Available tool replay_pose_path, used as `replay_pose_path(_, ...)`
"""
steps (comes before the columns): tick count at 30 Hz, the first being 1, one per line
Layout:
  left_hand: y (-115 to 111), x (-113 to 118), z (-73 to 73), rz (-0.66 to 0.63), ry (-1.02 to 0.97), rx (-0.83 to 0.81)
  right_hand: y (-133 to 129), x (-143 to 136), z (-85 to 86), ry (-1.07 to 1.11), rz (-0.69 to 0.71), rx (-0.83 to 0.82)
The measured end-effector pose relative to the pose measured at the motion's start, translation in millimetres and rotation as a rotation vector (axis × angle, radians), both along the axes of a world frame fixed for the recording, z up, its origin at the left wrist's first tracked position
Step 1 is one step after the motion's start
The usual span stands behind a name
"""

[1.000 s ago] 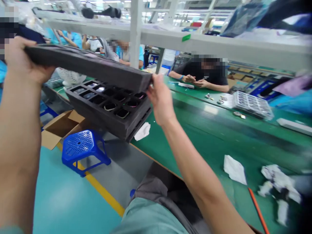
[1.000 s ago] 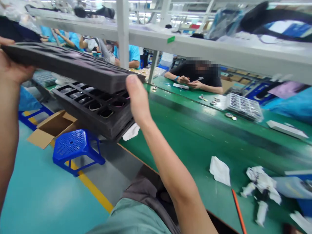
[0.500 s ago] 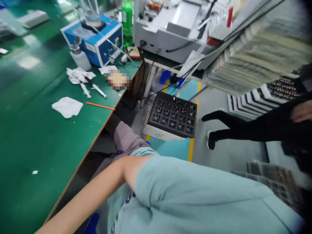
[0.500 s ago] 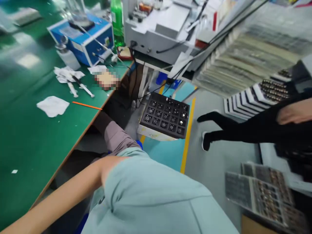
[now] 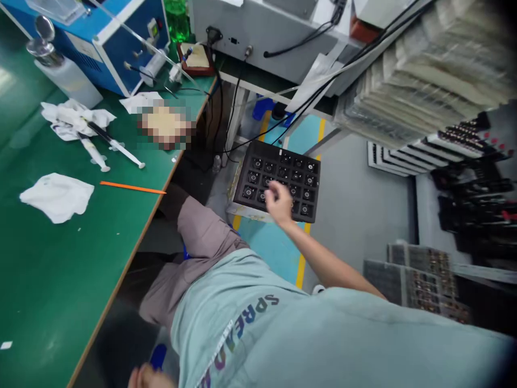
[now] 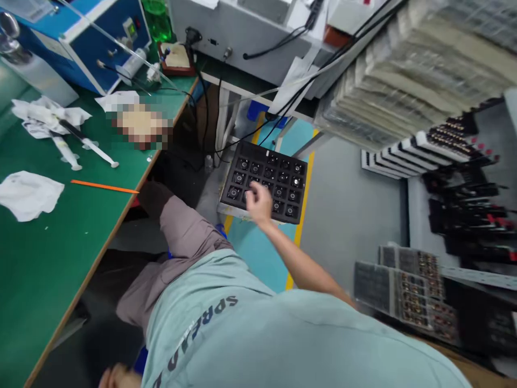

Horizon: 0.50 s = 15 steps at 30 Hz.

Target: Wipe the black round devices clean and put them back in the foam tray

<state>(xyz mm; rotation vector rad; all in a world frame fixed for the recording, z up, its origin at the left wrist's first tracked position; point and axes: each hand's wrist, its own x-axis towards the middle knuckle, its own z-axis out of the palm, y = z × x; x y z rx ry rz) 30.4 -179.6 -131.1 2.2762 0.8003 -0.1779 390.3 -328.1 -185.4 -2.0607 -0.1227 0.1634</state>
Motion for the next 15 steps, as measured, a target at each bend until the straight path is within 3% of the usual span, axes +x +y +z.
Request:
replay_pose_path(3, 3.8, 28.7, -8.3, 0.376, -0.118, 0.125, -65.9, 77.0, -21.9, 0.050, -0.358, -0.109)
replay_pose_path(5, 21.7, 77.2, -22.8, 0.538, -0.201, 0.129, -98.8, 109.3, -34.3, 0.154, -0.458, -0.132)
replay_pose_path(6, 30.8, 109.6, -33.7, 0.543, -0.228, 0.083, -111.1, 119.5, -41.1, 0.219, -0.474, -0.129)
replay_pose_path(8, 43.0, 185.5, -62.1, 0.438, -0.241, -0.092, -128.3, 130.1, -56.2, 0.359, -0.449, -0.096)
replay_pose_path(12, 37.0, 336.8, -128.0, 0.218, -0.174, -0.404, -141.2, 132.2, -86.0, 0.522, -0.314, 0.026)
replay_pose_path(15, 21.3, 400.8, -162.4, 0.174, -0.124, -0.553, -145.1, 136.2, -103.3, 0.485, -0.292, 0.053)
